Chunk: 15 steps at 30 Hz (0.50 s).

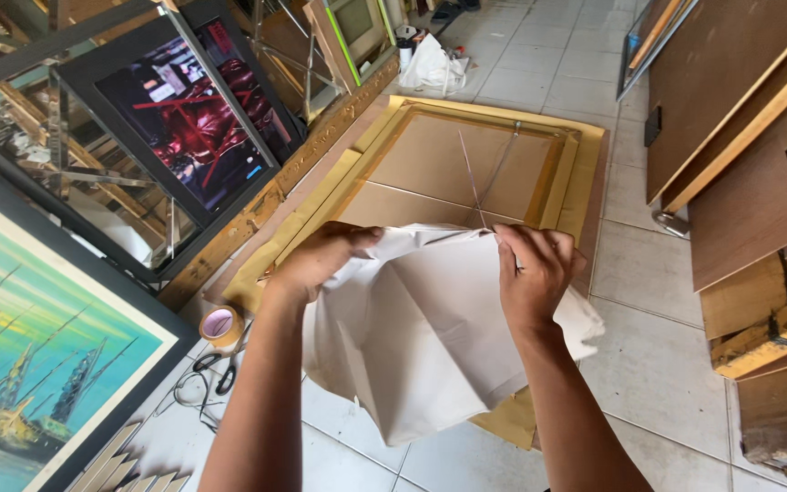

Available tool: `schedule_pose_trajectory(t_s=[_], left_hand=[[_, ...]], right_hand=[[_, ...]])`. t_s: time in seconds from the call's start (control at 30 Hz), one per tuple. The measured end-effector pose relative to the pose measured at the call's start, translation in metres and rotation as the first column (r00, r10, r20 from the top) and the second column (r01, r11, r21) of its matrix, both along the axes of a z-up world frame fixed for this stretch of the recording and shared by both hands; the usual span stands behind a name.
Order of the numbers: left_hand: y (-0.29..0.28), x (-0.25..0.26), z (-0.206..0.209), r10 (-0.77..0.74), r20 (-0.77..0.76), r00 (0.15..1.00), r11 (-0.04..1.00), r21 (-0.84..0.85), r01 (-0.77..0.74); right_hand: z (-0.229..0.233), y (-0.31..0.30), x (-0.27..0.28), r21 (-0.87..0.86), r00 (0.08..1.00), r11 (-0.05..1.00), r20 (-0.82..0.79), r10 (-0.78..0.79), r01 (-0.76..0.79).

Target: The person wraps a framed artwork by first folding gold-colored paper around the corners of the frame on the floor, and then spreading a large sheet of white paper over the back of the frame, folding the edges of the white paper underneath the frame.

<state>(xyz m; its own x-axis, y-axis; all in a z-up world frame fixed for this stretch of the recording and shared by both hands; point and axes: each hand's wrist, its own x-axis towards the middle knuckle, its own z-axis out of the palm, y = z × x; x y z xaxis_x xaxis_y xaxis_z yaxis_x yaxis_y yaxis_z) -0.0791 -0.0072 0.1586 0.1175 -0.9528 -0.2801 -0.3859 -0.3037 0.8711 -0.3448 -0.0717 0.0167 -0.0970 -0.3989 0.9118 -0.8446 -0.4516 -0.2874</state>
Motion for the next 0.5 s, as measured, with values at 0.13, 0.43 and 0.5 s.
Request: schedule_pose_trajectory(t_s=[0.13, 0.43, 0.5], left_hand=[[-0.024, 0.003, -0.018, 0.035, -0.343, 0.939, 0.996, -0.066, -0.061], [-0.056, -0.075, -0.047, -0.057, -0.558, 0.828, 0.987, -0.158, -0.039], [-0.060, -0.092, -0.051, -0.008, -0.589, 0.808, 0.989, -0.122, -0.080]], right_hand=[[0.027, 0.003, -0.002, -0.036, 0.999, 0.999, 0.015, 0.031, -0.030], [0.018, 0.004, 0.025, 0.328, 0.948, 0.916, 0.286, 0.137, -0.231], [0.033, 0.012, 0.033, 0.448, 0.852, 0.799, 0.504, 0.144, -0.401]])
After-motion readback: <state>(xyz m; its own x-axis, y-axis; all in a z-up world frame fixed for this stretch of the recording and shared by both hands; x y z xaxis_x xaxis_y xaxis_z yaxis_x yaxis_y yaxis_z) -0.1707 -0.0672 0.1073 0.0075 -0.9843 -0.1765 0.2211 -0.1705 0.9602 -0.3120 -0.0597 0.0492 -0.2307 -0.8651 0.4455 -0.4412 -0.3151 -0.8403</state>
